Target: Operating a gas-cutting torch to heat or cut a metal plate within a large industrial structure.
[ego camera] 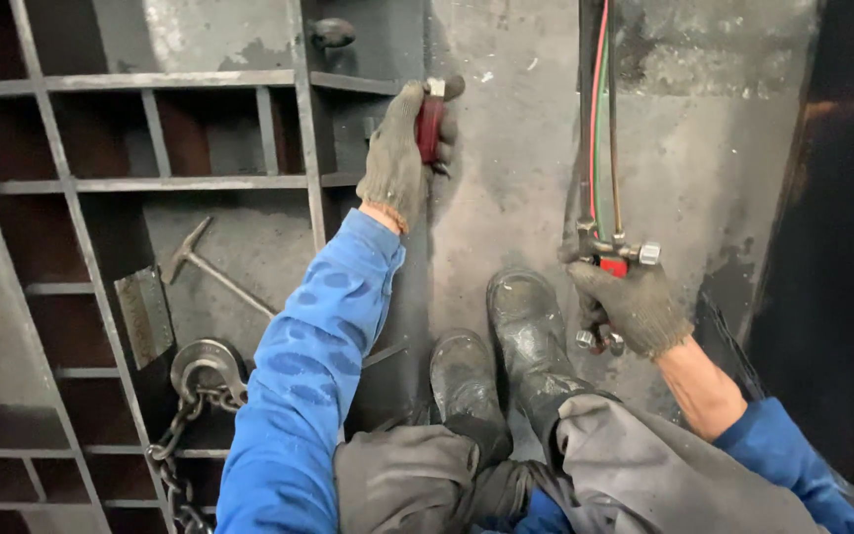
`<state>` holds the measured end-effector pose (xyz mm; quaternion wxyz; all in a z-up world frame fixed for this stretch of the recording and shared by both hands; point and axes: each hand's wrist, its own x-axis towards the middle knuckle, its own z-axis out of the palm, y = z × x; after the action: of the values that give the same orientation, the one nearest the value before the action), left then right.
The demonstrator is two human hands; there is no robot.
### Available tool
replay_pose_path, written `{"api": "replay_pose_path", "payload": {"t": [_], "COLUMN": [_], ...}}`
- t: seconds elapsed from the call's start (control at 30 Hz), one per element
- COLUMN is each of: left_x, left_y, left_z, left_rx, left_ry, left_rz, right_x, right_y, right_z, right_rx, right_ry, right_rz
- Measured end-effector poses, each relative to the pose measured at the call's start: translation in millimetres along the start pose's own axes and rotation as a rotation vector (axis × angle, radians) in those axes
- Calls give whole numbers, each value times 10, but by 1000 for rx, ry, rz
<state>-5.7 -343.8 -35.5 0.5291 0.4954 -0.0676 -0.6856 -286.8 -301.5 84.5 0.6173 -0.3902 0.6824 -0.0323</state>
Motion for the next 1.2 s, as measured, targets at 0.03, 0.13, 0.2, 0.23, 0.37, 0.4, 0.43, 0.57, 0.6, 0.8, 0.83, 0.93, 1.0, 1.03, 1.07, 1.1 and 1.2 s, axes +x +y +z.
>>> {"api": "replay_pose_path", "payload": {"t": [0.03,0.13,0.2,0.23,0.37,0.4,0.43,0.57,0.6,0.8,0.83,0.93,1.0,1.03,1.07,1.1,1.2], "left_x": [-16,222,259,280,124,122,122,304,276,346,264,271,258,237,250,280,328], "left_y": [47,51,78,94,352,364,375,240,236,38,73,-54,-120,-160,-116,-53,110], "left_z": [-11,-97,-89,-86,113,130,150,161,210,247,284,280,260,235,199,165,131], "left_rx": [-44,-48,41,134,-19,77,172,-31,115,361,569,692,703,711,713,650,632], "left_ry": [14,16,53,88,42,84,125,145,231,277,340,381,377,381,382,371,413], "left_rz": [78,100,187,265,259,229,197,5,24,269,300,274,231,185,181,243,304], "right_x": [-5,-20,41,81,108,107,103,83,78,128,134,158,133,116,92,94,129], "right_y": [5,56,199,268,329,335,340,310,306,335,340,247,156,115,117,95,148], "right_z": [10,17,41,49,78,84,90,116,124,123,121,131,125,128,148,159,172], "right_rx": [-19,-74,-37,7,-63,-45,-28,-153,-191,-168,-181,-61,-77,-99,-98,-59,-40], "right_ry": [11,2,-7,-14,-19,-36,-52,-35,-34,-28,-36,-22,-25,-33,-35,-26,-25], "right_rz": [-11,35,17,5,-29,-6,17,-27,-41,-9,-21,22,12,3,7,36,23]}}
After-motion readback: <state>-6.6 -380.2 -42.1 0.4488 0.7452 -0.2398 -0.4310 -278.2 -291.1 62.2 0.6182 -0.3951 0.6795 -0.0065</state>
